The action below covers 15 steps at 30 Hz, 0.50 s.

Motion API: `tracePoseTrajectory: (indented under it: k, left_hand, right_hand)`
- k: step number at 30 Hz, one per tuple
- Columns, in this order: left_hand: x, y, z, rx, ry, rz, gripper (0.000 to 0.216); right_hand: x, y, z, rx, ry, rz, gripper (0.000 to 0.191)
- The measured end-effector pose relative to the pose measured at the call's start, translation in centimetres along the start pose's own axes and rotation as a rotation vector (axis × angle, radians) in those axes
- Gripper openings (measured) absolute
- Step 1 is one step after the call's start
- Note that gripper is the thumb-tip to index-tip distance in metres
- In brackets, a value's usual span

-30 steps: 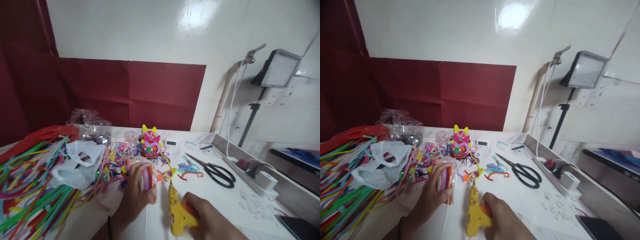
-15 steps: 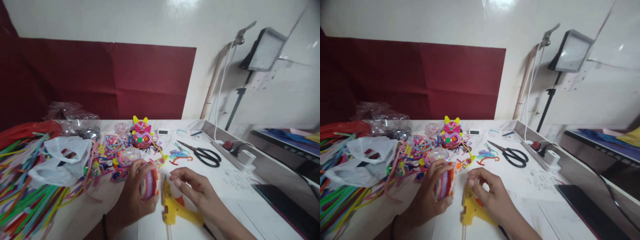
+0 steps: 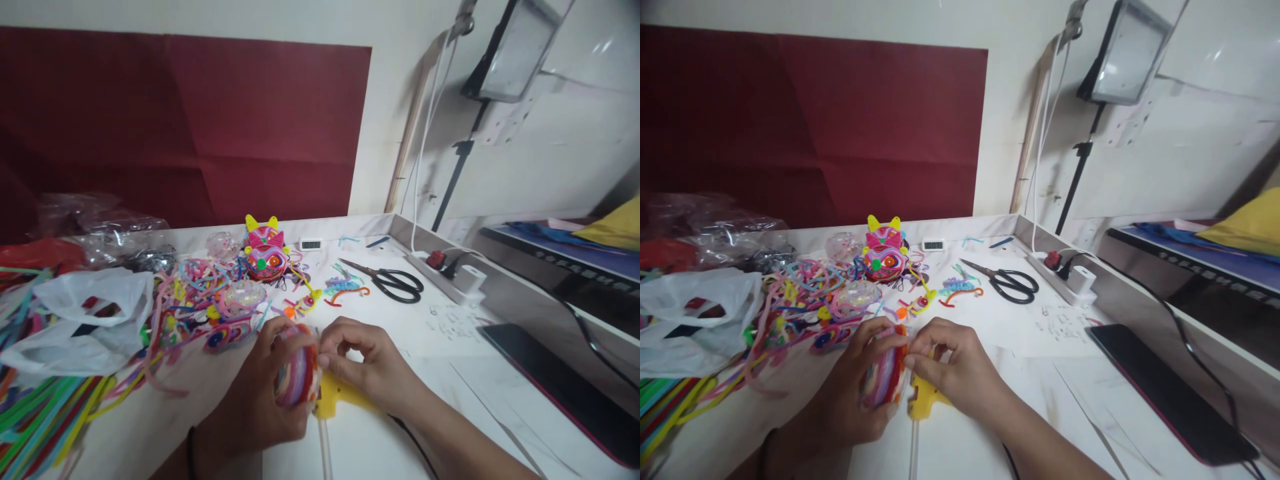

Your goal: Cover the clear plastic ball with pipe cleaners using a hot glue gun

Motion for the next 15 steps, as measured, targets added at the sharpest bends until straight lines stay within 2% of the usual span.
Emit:
tracePoseTrajectory:
  k: [8,15]
  left_hand:
    - [-0.19,0.1,0.03,0.02,0.036,0.027,0.079]
    - [-0.12,0.28,-0.04,0.029,0.03,0.056,0.077]
  right_hand:
    - [-0.16,-0.07,-0.2,-0.016,0.02,0.015,0.031]
    - [-0.21,-0.27,-0.26,-0.097,0.062,0.063,0.031]
Point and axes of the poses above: each hand's wrist, its own x-axis towards the middle knuckle, its own y-axis out of the palm, z = x × y, the point moved 4 cm from there along x, towards the middle knuckle, and after that the axes turned 11 degrees about y, right-handed, at the moved point
